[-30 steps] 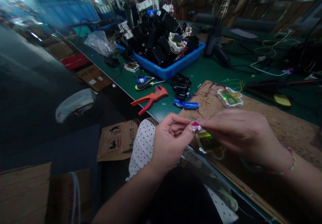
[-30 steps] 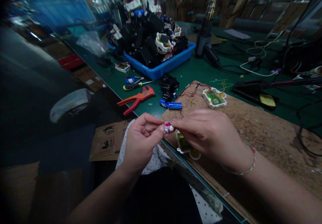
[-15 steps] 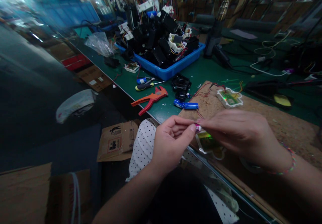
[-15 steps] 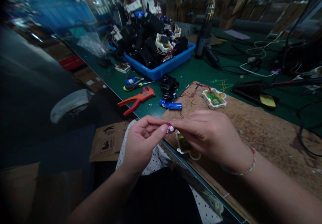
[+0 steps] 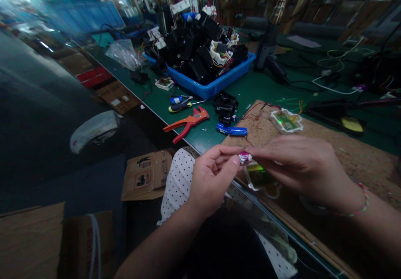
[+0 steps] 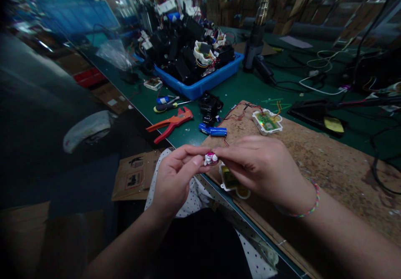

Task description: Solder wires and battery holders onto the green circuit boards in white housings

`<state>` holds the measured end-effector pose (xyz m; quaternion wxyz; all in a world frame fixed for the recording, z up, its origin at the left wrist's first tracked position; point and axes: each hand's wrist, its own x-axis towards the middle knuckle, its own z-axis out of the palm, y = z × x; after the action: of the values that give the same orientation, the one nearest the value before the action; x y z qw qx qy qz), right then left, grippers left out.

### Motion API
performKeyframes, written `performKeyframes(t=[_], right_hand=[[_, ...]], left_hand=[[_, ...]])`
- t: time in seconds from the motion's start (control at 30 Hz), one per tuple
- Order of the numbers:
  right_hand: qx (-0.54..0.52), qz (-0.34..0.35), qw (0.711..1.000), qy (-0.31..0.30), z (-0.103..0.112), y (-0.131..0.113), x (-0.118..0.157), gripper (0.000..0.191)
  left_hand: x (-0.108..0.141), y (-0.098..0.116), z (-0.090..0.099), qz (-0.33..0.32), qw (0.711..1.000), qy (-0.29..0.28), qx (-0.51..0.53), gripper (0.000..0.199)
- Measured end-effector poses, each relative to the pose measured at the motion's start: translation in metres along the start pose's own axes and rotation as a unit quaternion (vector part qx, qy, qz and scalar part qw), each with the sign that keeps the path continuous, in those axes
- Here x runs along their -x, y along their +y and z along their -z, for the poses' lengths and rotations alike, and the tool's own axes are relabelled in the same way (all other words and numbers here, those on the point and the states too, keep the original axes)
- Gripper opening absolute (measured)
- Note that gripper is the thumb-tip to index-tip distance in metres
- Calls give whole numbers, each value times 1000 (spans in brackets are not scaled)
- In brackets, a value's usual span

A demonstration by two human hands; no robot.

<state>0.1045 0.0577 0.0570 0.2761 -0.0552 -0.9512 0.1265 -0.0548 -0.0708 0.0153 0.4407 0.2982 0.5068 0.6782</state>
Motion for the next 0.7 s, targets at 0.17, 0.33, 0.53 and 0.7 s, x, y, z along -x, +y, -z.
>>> performKeyframes(t=[0.17, 0.33, 0.53, 0.7], right_hand=[[-5, 0, 1000, 2, -1, -2, 0, 23], [-24, -10, 1000, 0, 0, -3, -1, 26], [-19, -14, 1000, -3, 0, -4, -2, 26], [-7, -26, 1000, 1, -1, -3, -2, 31]], left_hand=[[2, 0, -2, -23, 999, 10, -48, 12], [2, -5, -2, -39, 997, 19, -59, 10], [1, -4, 1, -17, 998, 21, -53, 9], [2, 1, 0, -6, 999, -2, -36, 12]])
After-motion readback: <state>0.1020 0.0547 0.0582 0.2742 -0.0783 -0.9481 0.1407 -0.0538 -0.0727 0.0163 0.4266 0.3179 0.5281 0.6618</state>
